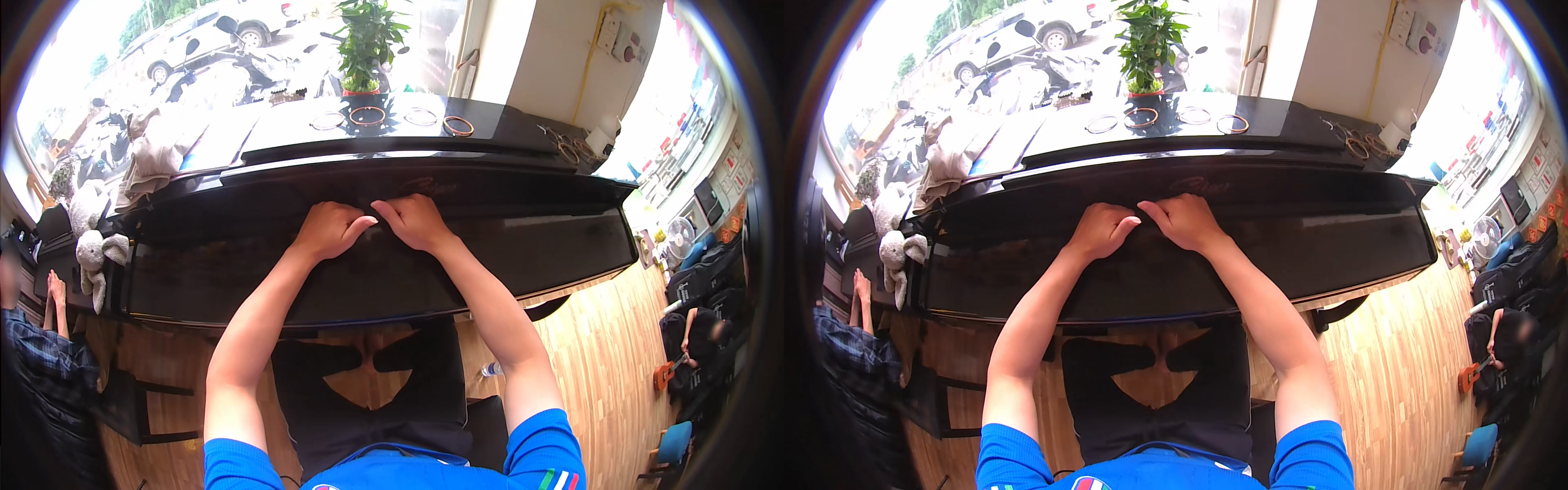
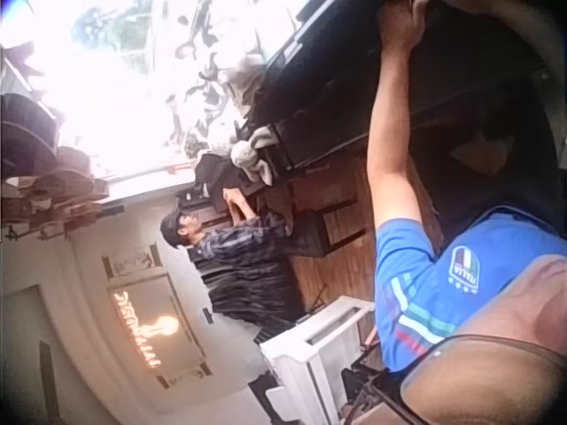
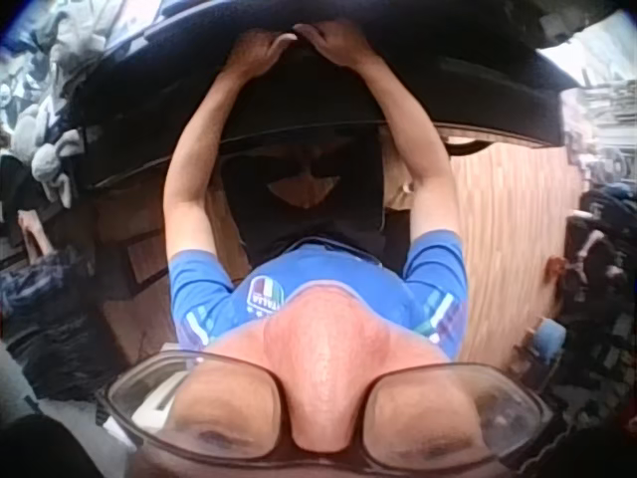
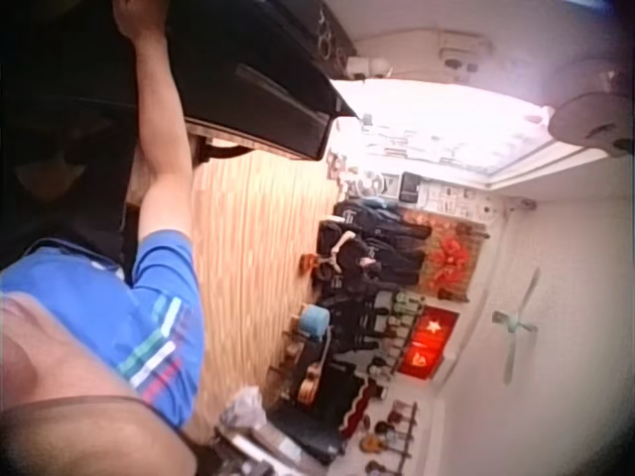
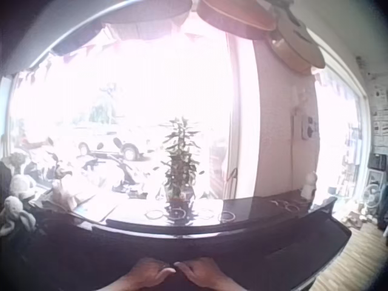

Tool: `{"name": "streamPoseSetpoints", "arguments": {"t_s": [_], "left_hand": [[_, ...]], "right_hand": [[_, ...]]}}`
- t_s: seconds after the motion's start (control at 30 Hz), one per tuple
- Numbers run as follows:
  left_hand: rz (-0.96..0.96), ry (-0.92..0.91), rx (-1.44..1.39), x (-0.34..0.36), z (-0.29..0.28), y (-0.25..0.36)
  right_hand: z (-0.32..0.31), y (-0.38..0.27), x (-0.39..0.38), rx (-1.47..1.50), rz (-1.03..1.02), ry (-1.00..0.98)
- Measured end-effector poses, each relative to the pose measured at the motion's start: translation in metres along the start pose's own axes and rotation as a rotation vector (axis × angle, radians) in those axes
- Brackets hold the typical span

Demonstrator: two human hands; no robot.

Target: The person bends a thin copper wire into circular loops by hand, repeatedly forming and adjusting the shape. They place the finished loops on the piano lid and continue shaping additional loops from the same wire.

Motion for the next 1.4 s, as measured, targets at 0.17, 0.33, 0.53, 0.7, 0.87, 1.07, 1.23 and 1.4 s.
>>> {"name": "streamPoseSetpoints", "arguments": {"t_s": [0.17,0.33,0.53,0.7,0.87,1.07,1.23,1.4], "left_hand": [[-0.128,-0.023,0.028,-0.001,0.003,-0.009],[-0.156,-0.027,-0.006,-0.001,0.004,-0.014],[-0.135,-0.033,0.009,0.000,0.003,-0.010],[-0.112,-0.028,0.028,0.000,0.001,-0.007],[-0.110,-0.042,0.030,0.001,0.000,-0.005],[-0.114,-0.041,0.028,0.000,0.001,-0.006],[-0.116,-0.038,0.026,0.000,0.002,-0.007],[-0.114,-0.033,0.031,0.000,0.001,-0.006]], "right_hand": [[-0.001,-0.001,0.000,-0.005,0.028,-0.007],[-0.002,-0.002,0.000,-0.011,0.036,-0.026],[-0.001,0.000,0.000,-0.001,0.024,0.009],[0.000,-0.001,0.000,-0.002,0.013,0.011],[0.000,0.000,0.000,-0.011,0.022,0.002],[-0.001,-0.001,0.000,-0.002,0.031,0.001],[0.001,0.000,0.000,-0.020,0.025,-0.010],[-0.002,-0.003,0.000,-0.002,0.035,-0.007]]}}
Point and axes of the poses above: each hand's wrist, its own x-axis towards the middle knuckle, its own z-axis out of the palm, y = z × x, the point moved 9 cm from there along x, towards the middle knuckle, and after that the axes turned 5 degrees about -x, right-handed, at the moved point
